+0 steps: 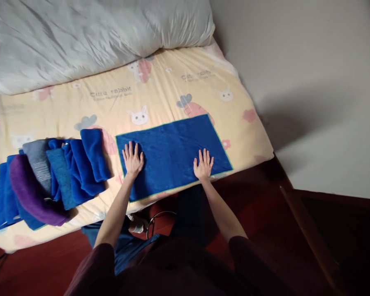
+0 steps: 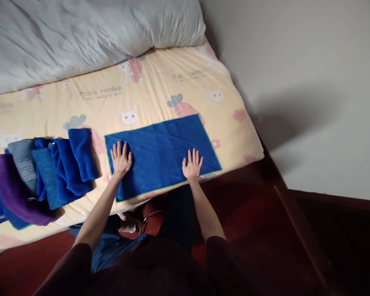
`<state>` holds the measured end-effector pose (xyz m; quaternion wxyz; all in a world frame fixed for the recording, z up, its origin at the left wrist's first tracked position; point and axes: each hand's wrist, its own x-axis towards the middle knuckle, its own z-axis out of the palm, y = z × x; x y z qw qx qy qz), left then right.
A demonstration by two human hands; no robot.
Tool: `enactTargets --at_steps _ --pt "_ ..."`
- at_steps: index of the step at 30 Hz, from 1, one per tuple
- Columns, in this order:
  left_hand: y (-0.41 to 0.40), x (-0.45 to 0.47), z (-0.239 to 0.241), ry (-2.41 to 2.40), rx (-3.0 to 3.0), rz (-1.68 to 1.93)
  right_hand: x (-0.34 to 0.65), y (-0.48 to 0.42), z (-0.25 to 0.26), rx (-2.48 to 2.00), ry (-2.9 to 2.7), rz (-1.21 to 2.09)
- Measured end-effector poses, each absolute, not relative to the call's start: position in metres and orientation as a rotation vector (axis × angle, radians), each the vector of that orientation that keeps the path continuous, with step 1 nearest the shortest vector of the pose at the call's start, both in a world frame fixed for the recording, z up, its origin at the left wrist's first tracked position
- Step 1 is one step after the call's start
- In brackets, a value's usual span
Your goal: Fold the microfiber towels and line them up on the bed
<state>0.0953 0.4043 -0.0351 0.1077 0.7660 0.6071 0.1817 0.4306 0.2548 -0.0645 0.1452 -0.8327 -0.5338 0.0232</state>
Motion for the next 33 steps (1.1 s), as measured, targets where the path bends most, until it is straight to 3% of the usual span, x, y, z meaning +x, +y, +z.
enactTargets --at_steps 12,16,23,28,33 --pt "0.392 0.098 -0.05 1.883 2.171 0.601 0.437 0.269 -0.059 -2.458 -1.556 0.177" --pt "0.392 0.098 -0.051 1.878 2.171 0.612 0.464 0.338 -0.049 -2.388 -1.537 0.285" --pt "0.395 0.096 -0.055 1.9 2.211 0.618 0.518 0.468 -0.045 -2.186 -2.031 0.288" --pt "0.396 0.096 -0.059 1.91 2.231 0.604 0.563 0.518 -0.033 -2.345 -1.882 0.16" --pt "0.397 0.097 -0.06 1.913 2.218 0.578 0.6 0.542 -0.01 -2.379 -2.06 0.237"
